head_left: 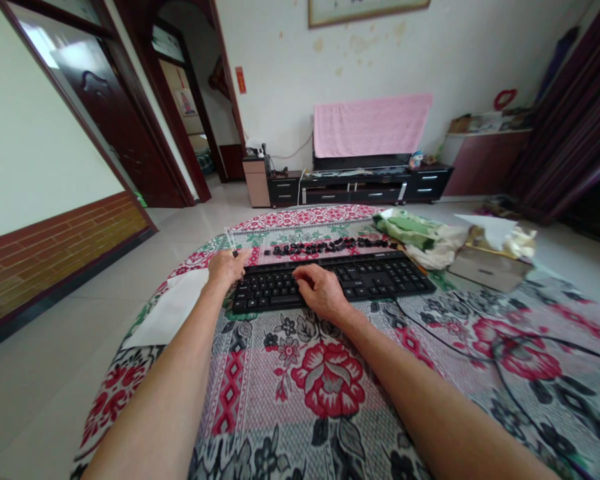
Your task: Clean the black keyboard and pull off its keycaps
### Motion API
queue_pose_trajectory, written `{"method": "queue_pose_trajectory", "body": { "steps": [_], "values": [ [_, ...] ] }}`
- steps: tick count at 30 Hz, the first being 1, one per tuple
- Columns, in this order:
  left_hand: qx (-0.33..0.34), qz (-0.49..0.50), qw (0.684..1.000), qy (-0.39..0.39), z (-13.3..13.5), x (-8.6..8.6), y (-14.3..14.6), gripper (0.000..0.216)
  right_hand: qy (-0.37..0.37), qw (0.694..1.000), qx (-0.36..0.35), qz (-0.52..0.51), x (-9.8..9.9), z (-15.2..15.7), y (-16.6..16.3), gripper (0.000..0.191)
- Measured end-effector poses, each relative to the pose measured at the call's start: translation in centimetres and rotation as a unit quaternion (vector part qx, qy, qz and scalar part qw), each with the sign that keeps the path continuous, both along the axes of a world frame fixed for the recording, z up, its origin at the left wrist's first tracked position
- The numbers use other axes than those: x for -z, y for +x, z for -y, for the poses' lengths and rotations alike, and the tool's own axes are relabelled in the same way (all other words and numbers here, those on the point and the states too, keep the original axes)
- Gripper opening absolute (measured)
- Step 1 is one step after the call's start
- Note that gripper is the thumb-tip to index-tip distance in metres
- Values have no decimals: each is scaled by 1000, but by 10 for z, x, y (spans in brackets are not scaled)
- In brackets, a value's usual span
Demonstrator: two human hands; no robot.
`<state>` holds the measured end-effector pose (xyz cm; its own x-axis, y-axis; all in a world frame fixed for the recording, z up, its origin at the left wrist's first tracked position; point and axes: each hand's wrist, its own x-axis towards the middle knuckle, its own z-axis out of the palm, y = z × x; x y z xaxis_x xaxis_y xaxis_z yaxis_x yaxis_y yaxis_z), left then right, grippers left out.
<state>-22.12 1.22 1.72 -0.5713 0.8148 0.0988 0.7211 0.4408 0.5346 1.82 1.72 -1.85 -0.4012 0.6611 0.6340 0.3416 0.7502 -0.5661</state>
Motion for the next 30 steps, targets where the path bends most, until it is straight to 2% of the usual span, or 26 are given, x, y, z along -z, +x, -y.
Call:
{"method": "queue_pose_trajectory", "body": {
  "steps": [5, 10, 13, 17, 23, 30],
  "values": [
    [60, 101, 993, 3, 17, -11, 0, 33, 0, 1000, -3, 0, 1, 0, 0, 20],
    [140, 208, 968, 9, 36, -23, 1, 17, 0, 1000, -1, 5, 0, 0, 0, 19],
    [148, 229, 962, 31, 42, -25, 2, 13, -1, 1000, -1, 4, 0, 1, 0, 19],
    [133, 188, 972, 50, 42, -22, 1, 6, 2, 1000, -3, -2, 0, 0, 0, 20],
    [145, 121, 981, 54, 38, -10, -7, 9, 8, 1000, -2, -7, 2, -1, -1, 20],
    [189, -46, 980, 41, 40, -12, -2, 11, -1, 1000, -2, -11, 3, -2, -1, 20]
  ]
}}
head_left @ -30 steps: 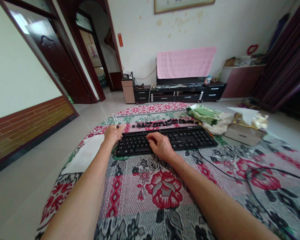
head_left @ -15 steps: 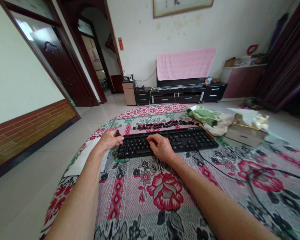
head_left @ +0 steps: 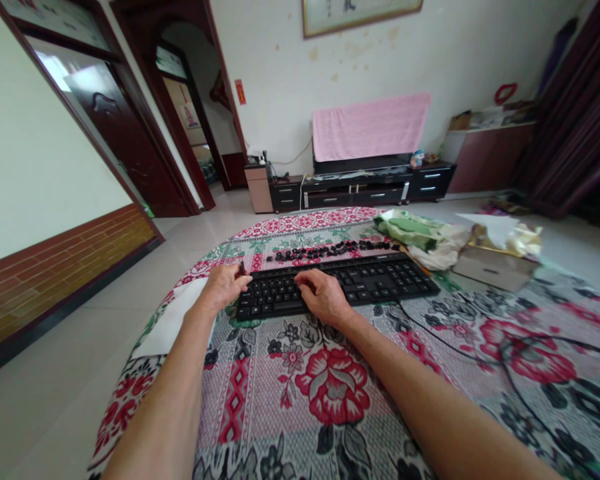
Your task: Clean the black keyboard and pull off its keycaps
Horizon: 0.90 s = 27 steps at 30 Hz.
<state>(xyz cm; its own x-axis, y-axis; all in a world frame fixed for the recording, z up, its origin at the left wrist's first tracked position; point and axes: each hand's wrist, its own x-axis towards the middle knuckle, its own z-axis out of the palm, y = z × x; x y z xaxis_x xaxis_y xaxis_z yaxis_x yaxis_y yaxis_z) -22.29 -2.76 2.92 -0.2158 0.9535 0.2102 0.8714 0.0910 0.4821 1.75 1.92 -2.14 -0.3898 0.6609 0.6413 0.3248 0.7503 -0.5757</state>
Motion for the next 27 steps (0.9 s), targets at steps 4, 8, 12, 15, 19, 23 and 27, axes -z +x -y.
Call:
{"method": "queue_pose_trajectory", "body": {
  "steps": [4, 8, 12, 15, 19, 23, 27],
  "values": [
    [5, -67, 998, 2, 1, -2, 5, 12, -2, 1000, 8, 15, -1, 1, -1, 22],
    [16, -115, 993, -34, -5, -3, 9, 11, 19, 998, -7, 58, -2, 5, -3, 25],
    [16, -214, 974, -78, -10, -13, 20, 13, 17, 994, -5, 109, -5, 6, -5, 18],
    [19, -258, 964, -67, -8, -22, 29, 14, 17, 991, 2, 135, -7, 6, -5, 16],
    [14, -190, 981, -23, -8, -26, 32, 17, 12, 989, 8, 150, -8, 7, -5, 17],
    [10, -86, 996, 9, -17, -15, 27, 15, 13, 989, 9, 144, -8, 9, -5, 18],
    [-45, 40, 996, 62, -36, -1, 16, 23, 17, 990, 6, 137, -6, 8, -4, 19]
  ]
}}
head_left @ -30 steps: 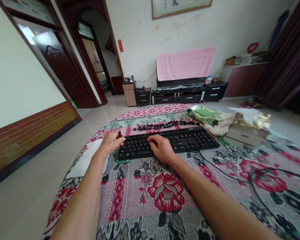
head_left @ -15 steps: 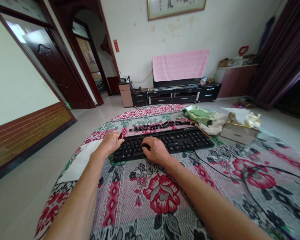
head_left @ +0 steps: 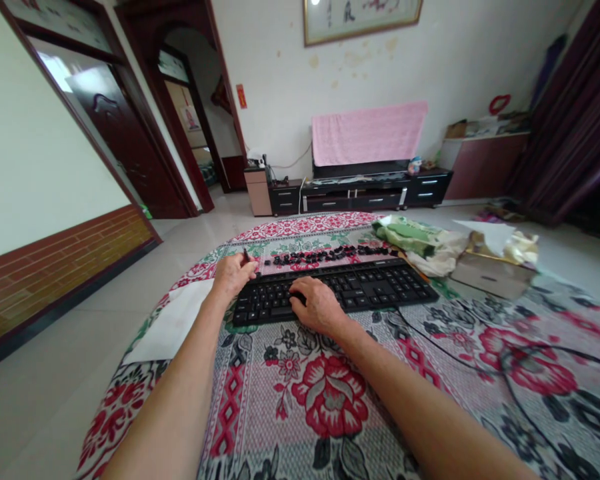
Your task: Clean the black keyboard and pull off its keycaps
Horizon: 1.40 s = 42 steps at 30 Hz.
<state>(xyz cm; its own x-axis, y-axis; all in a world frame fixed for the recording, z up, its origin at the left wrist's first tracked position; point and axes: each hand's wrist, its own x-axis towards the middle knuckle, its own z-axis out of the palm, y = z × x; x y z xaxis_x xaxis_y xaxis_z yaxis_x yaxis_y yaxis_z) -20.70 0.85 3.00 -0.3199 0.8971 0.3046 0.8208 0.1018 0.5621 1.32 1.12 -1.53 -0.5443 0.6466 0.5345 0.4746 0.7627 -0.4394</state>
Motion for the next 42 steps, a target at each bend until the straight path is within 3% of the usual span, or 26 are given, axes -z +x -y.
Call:
{"method": "queue_pose_trajectory", "body": {
  "steps": [3, 13, 27, 42],
  "values": [
    [-44, 34, 998, 10, -16, 6, -7, 27, 2, 1000, 1, -2, 2, -1, 0, 18],
    [-109, -50, 993, -7, -43, 23, -19, 25, -7, 1000, 9, 2, 1, 0, -1, 19],
    [-161, -71, 984, 30, -61, 24, -5, 24, -15, 1000, 12, 1, 1, 0, 0, 19],
    [-112, -8, 993, 35, -55, 35, -10, 25, -14, 1000, 12, 3, 1, 1, 0, 19]
  ]
}}
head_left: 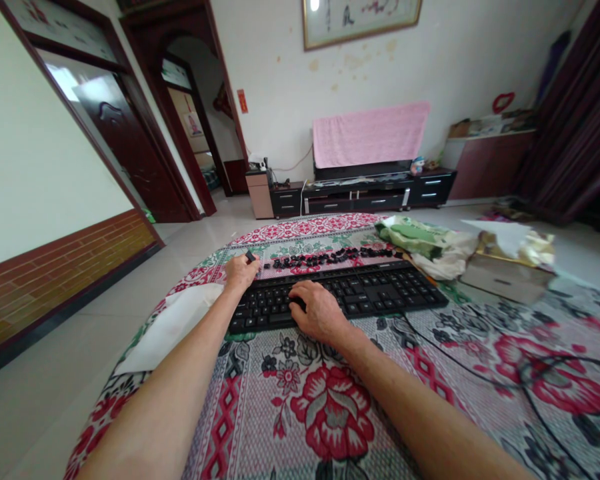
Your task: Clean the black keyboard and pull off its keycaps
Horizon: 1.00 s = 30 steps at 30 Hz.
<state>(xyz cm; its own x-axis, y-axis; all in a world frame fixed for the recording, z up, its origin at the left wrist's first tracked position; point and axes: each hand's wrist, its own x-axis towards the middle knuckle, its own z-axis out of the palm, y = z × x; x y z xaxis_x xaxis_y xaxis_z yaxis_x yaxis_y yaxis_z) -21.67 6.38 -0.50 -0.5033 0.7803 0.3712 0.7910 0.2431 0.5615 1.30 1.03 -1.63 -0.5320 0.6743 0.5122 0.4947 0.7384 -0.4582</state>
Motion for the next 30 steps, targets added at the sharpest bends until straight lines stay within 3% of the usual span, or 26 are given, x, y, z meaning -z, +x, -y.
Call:
{"method": "queue_pose_trajectory", "body": {
  "steps": [9, 14, 21, 30],
  "values": [
    [-3, 18, 1000, 23, -1, 2, -1, 27, 2, 1000, -2, -2, 0, -1, 0, 19],
    [-1, 60, 998, 38, 4, -6, -10, 31, 0, 1000, -3, -1, 0, -1, 0, 19],
    [46, 125, 991, -2, 43, -24, -9, 29, 12, 1000, -5, 5, -2, -1, 0, 18],
    [90, 145, 983, -64, 74, -29, 8, 15, 23, 1000, -9, 1, 0, -2, 0, 17]
  ]
}}
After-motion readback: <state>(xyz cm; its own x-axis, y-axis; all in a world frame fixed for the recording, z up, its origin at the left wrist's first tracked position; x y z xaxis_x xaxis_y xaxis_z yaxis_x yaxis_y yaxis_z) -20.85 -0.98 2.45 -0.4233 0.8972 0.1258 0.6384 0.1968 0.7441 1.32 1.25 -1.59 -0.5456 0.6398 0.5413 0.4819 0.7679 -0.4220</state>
